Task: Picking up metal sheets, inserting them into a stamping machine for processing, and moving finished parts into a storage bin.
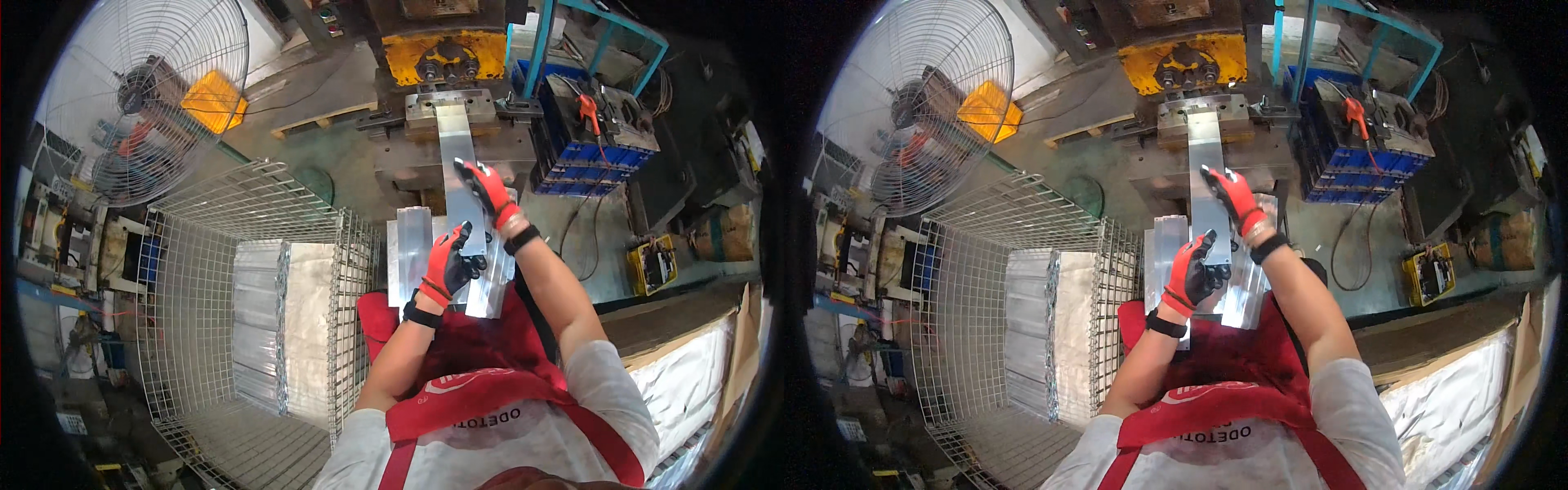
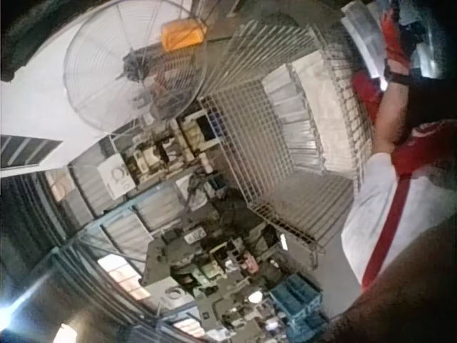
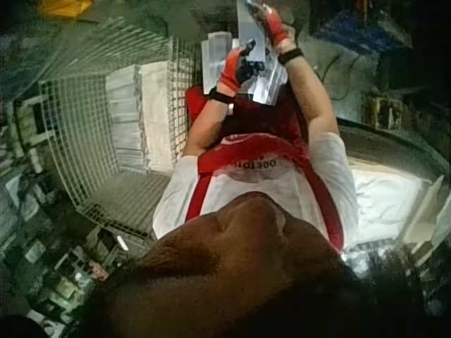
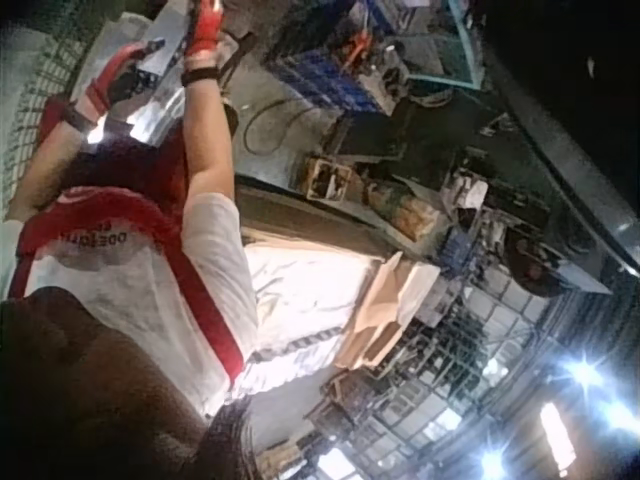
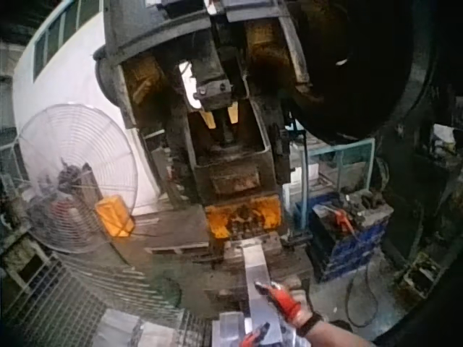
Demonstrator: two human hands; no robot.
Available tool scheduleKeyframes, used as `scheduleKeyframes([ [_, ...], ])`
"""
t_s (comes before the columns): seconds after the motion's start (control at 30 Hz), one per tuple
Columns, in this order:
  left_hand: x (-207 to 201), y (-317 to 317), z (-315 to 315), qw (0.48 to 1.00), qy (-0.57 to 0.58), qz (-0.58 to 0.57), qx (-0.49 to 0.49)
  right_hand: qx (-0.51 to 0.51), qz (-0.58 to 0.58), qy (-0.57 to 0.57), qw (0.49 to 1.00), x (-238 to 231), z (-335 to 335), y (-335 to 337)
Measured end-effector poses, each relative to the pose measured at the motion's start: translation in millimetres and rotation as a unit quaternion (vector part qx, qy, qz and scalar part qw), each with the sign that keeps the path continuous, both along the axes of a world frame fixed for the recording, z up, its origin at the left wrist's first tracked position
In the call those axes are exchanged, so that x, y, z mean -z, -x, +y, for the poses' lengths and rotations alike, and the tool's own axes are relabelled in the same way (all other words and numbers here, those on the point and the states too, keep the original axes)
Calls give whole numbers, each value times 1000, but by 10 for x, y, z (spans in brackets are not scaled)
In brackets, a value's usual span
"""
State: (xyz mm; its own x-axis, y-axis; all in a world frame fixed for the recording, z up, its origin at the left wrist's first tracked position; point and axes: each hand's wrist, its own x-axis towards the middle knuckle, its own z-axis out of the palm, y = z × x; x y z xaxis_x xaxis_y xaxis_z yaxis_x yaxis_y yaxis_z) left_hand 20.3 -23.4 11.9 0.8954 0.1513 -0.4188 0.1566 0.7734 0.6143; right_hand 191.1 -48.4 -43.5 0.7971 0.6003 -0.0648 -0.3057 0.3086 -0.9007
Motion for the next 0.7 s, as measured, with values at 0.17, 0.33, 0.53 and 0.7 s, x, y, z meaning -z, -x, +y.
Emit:
scheduleKeyframes([
  [0.17, 119, -20, 12, 1000, -3, 6, -21, 35, -43, 27, 998, -36, -44, 201],
  [0.33, 59, -26, -6, 1000, 5, -4, -18, 41, -48, 26, 998, -51, -79, 175],
  [0.53, 67, -17, 31, 1000, 0, -6, -2, 47, -42, 19, 998, -110, -61, 219],
  [0.7, 167, -18, 37, 999, 36, -37, 4, 12, -55, 101, 993, 19, -113, 117],
])
